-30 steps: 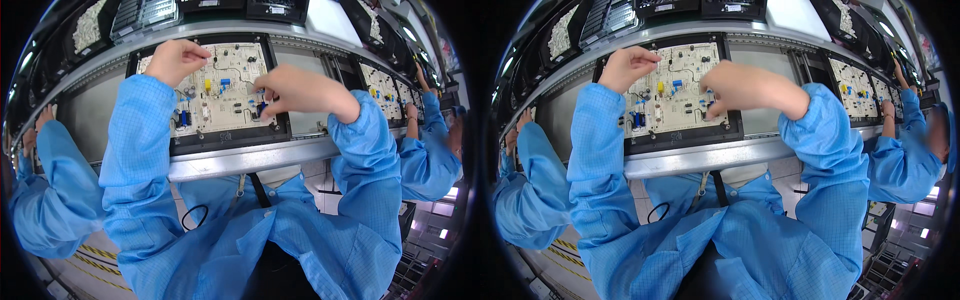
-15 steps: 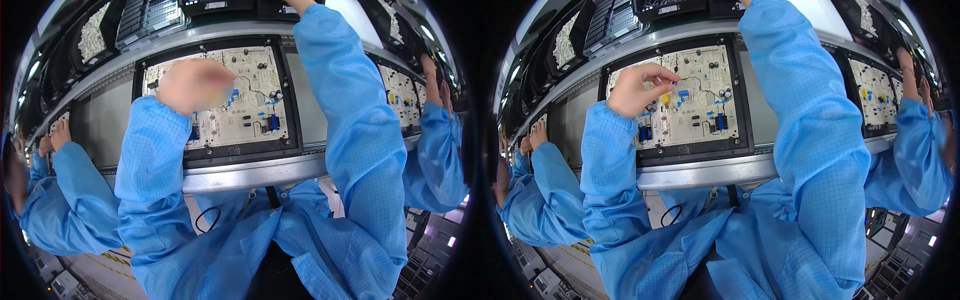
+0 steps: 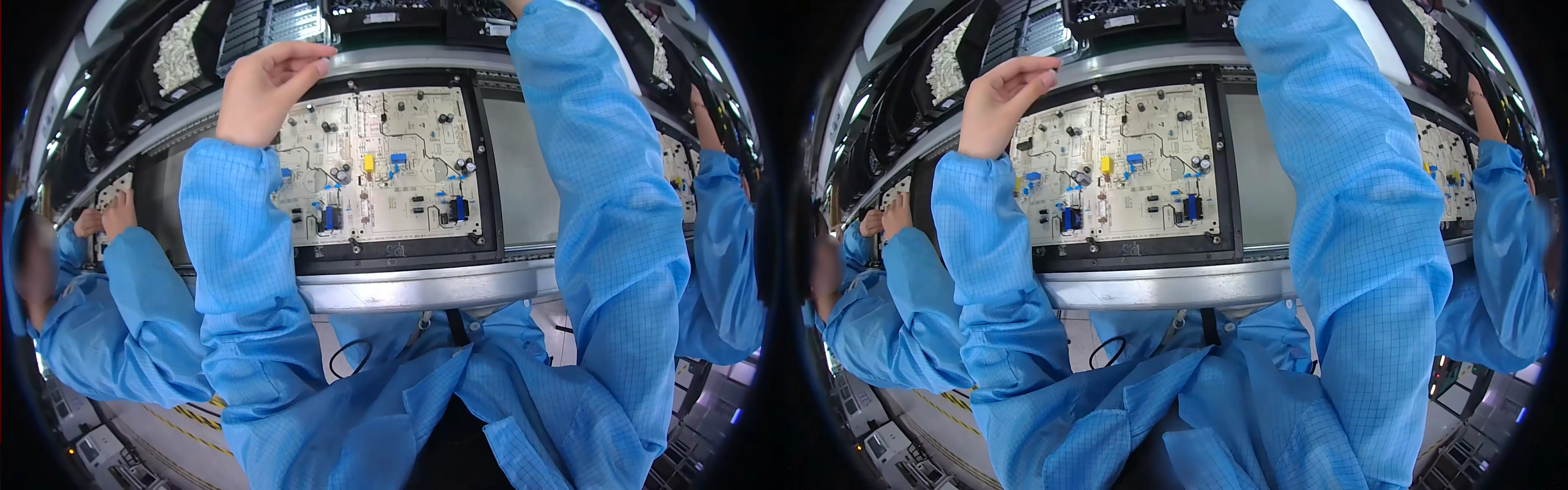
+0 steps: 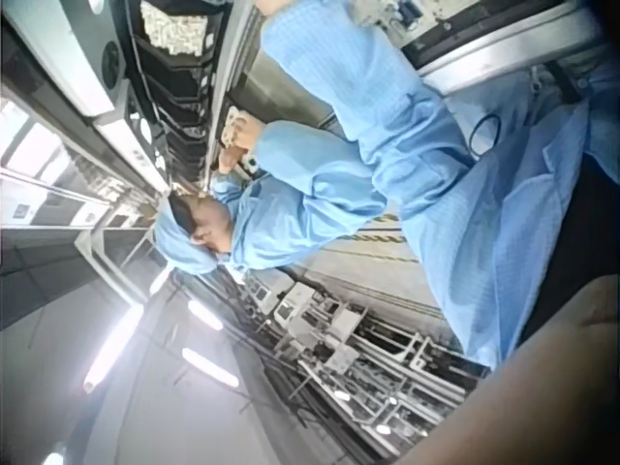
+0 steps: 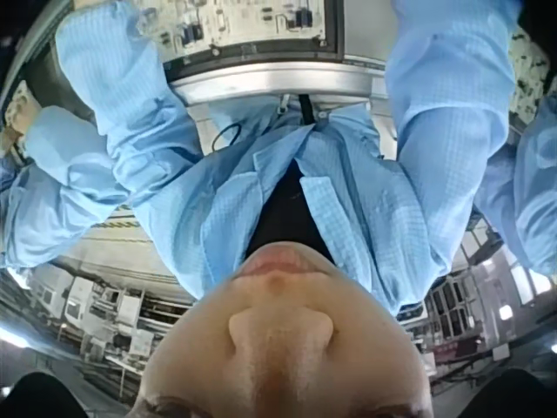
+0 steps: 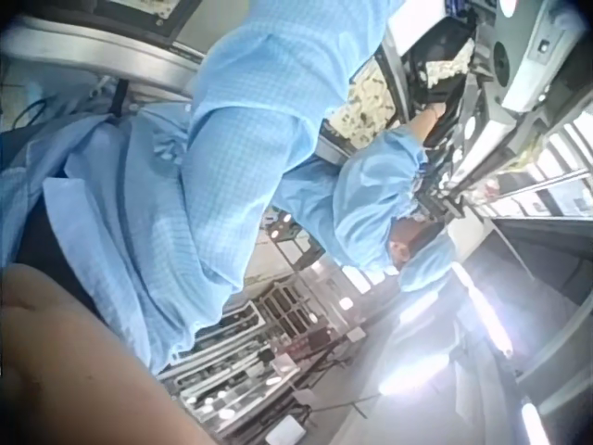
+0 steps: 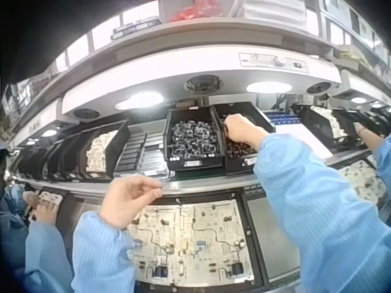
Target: Assembling electronic components onto a printed circuit board at a manual assembly station on a production floor.
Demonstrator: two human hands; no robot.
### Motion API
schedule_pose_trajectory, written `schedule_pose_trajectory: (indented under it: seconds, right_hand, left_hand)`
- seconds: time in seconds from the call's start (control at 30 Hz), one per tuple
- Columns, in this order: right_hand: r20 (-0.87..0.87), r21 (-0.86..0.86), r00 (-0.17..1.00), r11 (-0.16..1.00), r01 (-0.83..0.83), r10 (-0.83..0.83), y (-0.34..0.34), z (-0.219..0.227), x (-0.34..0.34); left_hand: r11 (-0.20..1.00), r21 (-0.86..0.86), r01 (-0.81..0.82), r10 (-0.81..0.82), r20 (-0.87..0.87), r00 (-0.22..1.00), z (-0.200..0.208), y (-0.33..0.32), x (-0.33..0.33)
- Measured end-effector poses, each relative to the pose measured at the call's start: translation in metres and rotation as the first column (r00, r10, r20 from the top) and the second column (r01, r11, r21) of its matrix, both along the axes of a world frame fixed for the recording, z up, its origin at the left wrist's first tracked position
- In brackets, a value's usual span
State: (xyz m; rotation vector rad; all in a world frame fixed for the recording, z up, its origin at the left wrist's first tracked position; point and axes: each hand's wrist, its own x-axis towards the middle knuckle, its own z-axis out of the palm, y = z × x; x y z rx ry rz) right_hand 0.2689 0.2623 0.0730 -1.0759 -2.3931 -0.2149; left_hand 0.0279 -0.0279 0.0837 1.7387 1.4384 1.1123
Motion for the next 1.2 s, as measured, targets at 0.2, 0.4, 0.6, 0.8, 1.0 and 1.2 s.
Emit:
schedule_pose_trajectory:
  seconds: [0.2, 0.4, 0.6, 0.8, 1.0, 1.2]
  right_hand:
    - [-0.059, 0.110, 0.998, 0.994, -0.007, 0.014, 0.000, -0.001, 0.018]
    - [-0.322, 0.208, 0.800, 0.862, -0.462, 0.507, -0.043, 0.015, 0.011]
    - [-0.103, 0.022, 0.986, 0.991, -0.129, 0.131, -0.054, 0.020, 0.009]
    - [-0.210, -0.038, 0.973, 0.994, -0.107, 0.097, -0.051, 0.021, 0.017]
    - [-0.277, -0.079, 0.961, 0.997, -0.025, 0.002, -0.039, 0.012, 0.022]
    - [-0.386, 0.166, 0.914, 0.984, -0.063, 0.123, -0.045, -0.004, 0.016]
  left_hand:
    - [0.992, 0.128, 0.008, 0.003, -0.085, 0.996, 0.020, 0.034, 0.002]
    - [0.835, 0.543, 0.089, 0.277, -0.556, 0.784, 0.015, 0.125, 0.012]
    - [0.952, 0.287, 0.110, 0.176, -0.803, 0.569, 0.012, 0.153, 0.025]
    - [0.953, 0.288, 0.095, 0.164, -0.752, 0.639, 0.016, 0.153, 0.025]
    - [0.826, 0.546, 0.137, 0.301, -0.635, 0.711, 0.027, 0.155, 0.026]
    - [0.856, 0.504, -0.114, 0.415, -0.537, 0.734, 0.052, 0.111, -0.053]
